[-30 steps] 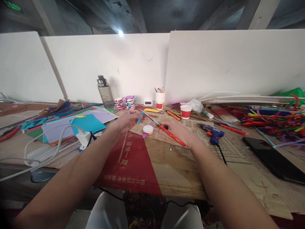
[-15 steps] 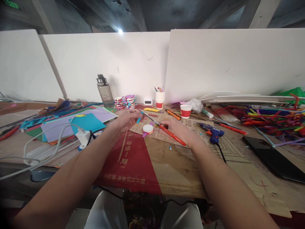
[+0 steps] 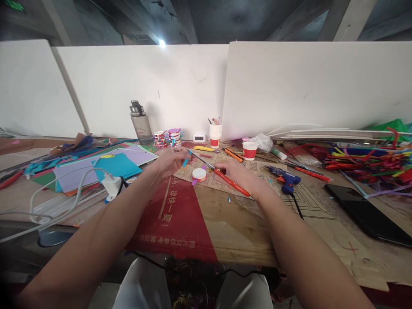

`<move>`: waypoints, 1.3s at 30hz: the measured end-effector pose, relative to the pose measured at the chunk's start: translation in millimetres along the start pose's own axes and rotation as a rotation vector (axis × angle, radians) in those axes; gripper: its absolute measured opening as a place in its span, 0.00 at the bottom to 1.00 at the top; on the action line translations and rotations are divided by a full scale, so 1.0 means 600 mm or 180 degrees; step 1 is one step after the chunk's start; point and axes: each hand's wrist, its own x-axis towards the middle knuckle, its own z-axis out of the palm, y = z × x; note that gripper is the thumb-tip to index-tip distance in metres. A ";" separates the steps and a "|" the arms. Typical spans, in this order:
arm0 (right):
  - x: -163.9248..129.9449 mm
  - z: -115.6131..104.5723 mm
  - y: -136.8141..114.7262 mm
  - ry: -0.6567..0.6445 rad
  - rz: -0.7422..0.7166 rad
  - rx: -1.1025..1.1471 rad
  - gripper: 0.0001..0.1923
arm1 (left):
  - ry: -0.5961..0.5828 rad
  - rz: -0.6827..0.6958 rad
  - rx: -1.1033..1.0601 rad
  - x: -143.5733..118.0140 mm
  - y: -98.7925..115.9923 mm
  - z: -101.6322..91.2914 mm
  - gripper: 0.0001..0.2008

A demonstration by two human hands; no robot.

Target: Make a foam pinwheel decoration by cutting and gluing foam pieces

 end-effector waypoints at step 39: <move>-0.004 0.003 0.148 0.0158 0.2825 -0.1850 0.18 | 0.0436 -0.0117 -0.0770 -0.006 -0.018 0.031 0.20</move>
